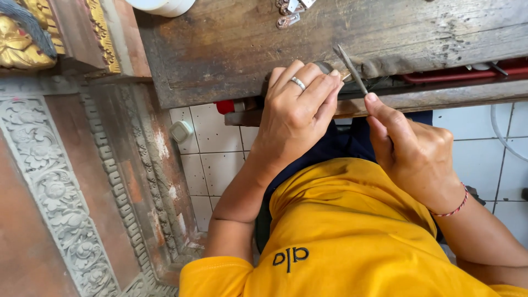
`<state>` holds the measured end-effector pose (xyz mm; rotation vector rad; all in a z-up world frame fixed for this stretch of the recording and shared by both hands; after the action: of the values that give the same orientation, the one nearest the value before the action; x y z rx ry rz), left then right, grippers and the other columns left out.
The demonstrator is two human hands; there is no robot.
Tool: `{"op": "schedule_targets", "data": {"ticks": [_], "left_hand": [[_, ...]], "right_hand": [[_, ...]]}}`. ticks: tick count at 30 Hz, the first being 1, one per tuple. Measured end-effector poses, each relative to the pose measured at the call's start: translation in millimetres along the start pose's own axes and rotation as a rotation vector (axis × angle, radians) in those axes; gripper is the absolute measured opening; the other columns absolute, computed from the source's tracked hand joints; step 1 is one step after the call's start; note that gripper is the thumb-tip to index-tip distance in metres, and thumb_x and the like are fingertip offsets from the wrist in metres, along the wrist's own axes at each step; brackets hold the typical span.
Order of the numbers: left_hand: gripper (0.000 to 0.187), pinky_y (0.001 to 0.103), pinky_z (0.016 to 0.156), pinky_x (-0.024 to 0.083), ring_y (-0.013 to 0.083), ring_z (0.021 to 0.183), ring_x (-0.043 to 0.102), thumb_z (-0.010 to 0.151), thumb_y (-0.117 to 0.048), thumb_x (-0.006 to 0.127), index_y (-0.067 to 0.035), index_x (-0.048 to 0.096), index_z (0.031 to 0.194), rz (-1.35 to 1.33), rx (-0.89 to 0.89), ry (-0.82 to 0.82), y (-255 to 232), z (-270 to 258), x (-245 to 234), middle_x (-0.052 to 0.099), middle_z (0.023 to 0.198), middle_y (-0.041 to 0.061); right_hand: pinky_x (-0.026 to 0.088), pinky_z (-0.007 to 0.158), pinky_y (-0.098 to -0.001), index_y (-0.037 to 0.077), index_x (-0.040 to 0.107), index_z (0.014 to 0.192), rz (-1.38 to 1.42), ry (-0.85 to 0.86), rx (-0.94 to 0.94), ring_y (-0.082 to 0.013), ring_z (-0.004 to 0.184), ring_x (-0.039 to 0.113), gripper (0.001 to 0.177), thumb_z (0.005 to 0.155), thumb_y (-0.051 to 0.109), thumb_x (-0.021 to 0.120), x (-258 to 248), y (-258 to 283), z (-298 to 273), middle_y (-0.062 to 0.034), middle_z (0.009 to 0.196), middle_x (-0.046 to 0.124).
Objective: Filing the edges of small metal jewelry components at a workbench.
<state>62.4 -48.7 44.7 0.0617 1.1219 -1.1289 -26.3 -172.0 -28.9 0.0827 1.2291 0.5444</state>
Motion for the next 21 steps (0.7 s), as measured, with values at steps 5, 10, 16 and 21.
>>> {"op": "schedule_targets", "data": {"ticks": [5,10,16,21], "left_hand": [[0.017,0.04,0.078,0.043,0.0268,0.083,0.06,0.102,-0.018,0.07,-0.005,0.068,0.114,0.146,-0.048,-0.1,3.2,-15.4,0.8,0.061,0.098,0.008],[0.017,0.039,0.078,0.044,0.0233,0.083,0.055,0.101,-0.014,0.078,-0.011,0.07,0.115,0.181,-0.056,-0.185,7.4,-25.1,3.8,0.059,0.096,0.004],[0.008,0.038,0.065,0.032,0.0228,0.067,0.046,0.101,-0.003,0.066,-0.002,0.066,0.094,0.199,0.084,-0.19,-8.5,-4.8,-3.3,0.052,0.076,0.003],[0.021,0.037,0.059,0.031,0.0227,0.063,0.043,0.103,0.001,0.057,0.0,0.062,0.083,0.239,0.16,-0.138,-13.1,0.7,-4.9,0.049,0.074,0.007]], "right_hand": [[0.043,0.052,-0.0317,-0.001,0.07,0.14,0.049,-0.051,0.026,-0.0151,0.059,0.06,0.027,0.114,0.004,0.066,3.3,-1.3,-1.6,-0.0066,0.108,0.081],[0.047,0.056,-0.032,-0.003,0.07,0.137,0.073,-0.084,0.017,-0.0166,0.069,0.068,0.025,0.113,0.002,0.067,8.6,-2.9,-3.6,-0.0092,0.121,0.082],[0.044,0.055,-0.0317,-0.002,0.07,0.138,0.078,-0.084,0.006,-0.0168,0.064,0.065,0.026,0.113,0.0,0.068,-0.5,-4.1,-3.5,-0.0091,0.115,0.082],[0.04,0.052,-0.0311,0.0,0.074,0.139,0.009,-0.071,0.014,-0.0159,0.055,0.057,0.024,0.115,0.004,0.068,-11.4,-11.2,-18.0,-0.0056,0.101,0.082]]}}
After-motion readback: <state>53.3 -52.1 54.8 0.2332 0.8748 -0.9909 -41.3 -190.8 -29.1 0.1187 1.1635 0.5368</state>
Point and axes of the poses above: each hand's wrist, its own z-axis towards the middle knuckle, its own x-axis out of the palm, y = z × x, the point moved 10 cm from there along z, towards the middle knuckle
